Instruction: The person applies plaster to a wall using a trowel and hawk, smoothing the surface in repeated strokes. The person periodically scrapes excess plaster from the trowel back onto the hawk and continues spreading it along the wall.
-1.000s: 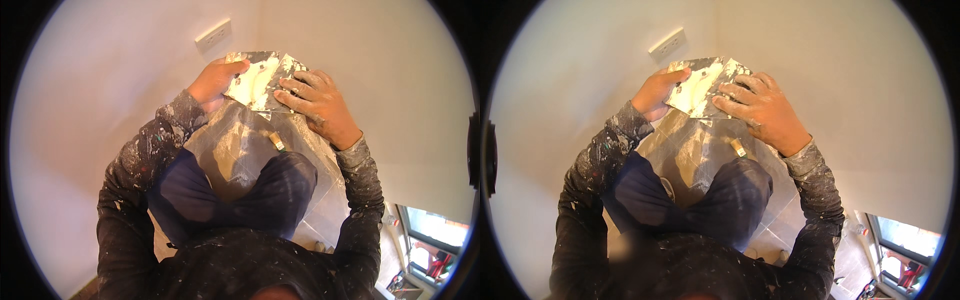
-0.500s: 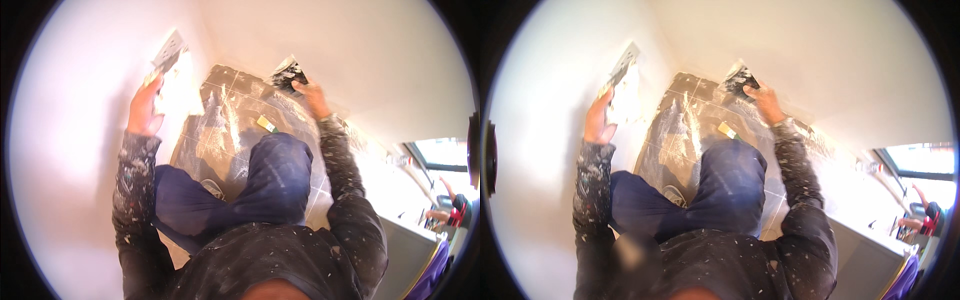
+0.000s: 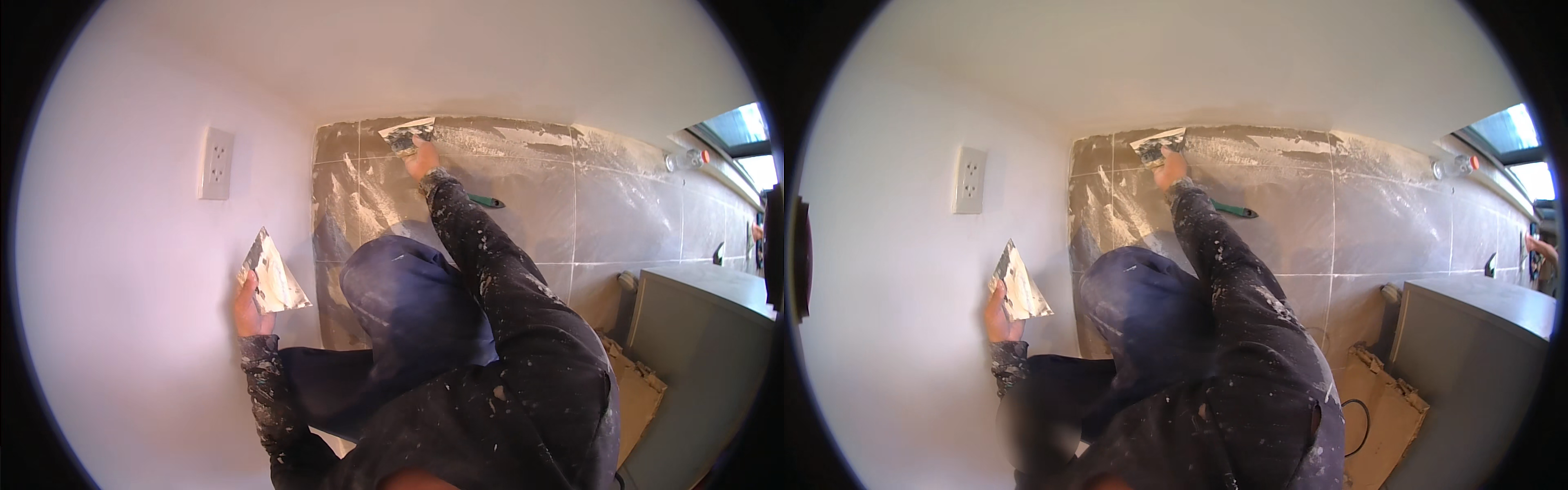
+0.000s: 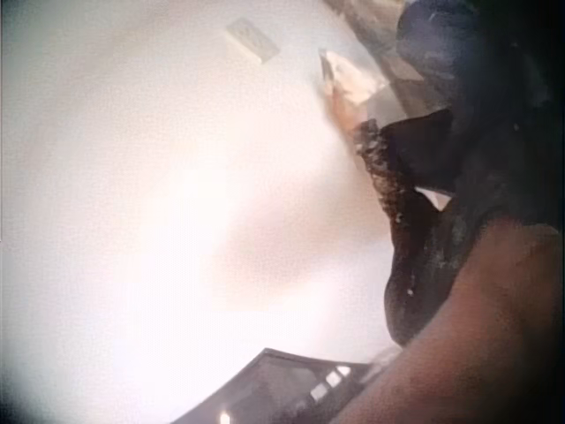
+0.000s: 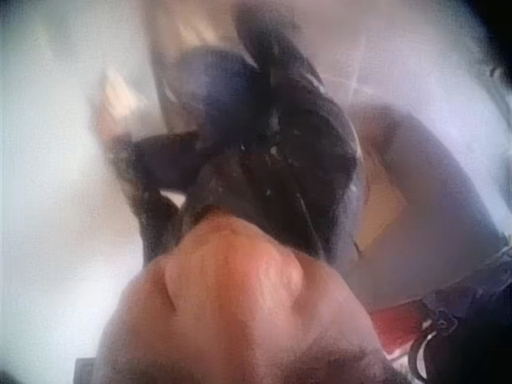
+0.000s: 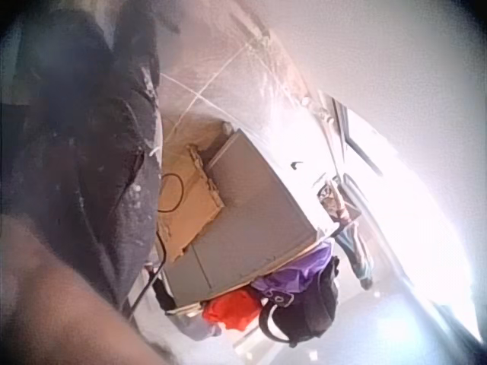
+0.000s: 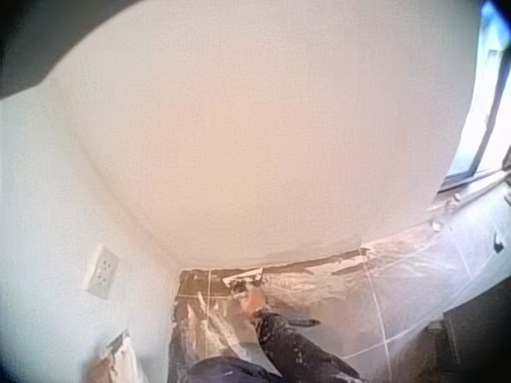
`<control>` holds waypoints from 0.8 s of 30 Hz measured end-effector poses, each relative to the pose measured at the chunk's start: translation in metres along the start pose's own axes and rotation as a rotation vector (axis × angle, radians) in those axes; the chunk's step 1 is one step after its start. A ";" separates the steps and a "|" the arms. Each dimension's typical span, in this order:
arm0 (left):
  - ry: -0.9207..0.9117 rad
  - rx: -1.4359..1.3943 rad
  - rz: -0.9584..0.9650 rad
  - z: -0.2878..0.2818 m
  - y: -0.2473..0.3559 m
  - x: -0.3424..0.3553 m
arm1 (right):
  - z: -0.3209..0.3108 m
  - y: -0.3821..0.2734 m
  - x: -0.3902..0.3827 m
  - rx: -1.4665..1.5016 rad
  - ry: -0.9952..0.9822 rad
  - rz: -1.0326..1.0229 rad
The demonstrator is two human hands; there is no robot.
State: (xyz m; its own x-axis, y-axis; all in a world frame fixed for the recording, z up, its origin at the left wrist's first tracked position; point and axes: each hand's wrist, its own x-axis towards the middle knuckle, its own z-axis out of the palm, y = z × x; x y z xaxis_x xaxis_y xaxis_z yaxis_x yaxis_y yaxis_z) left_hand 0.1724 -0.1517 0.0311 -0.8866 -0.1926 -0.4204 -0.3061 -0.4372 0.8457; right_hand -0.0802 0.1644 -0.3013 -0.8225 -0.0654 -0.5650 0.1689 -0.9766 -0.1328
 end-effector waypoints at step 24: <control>0.038 0.060 -0.072 -0.011 -0.004 0.020 | 0.076 -0.002 -0.021 -2.148 0.249 -0.651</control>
State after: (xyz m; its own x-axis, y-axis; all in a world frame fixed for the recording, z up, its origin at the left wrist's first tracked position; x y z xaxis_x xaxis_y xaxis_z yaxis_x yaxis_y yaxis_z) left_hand 0.1596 -0.1635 0.0153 -0.8484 -0.1959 -0.4919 -0.3898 -0.3975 0.8307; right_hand -0.1051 0.1517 -0.2273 -0.9581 0.2557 -0.1288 0.2814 0.7584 -0.5879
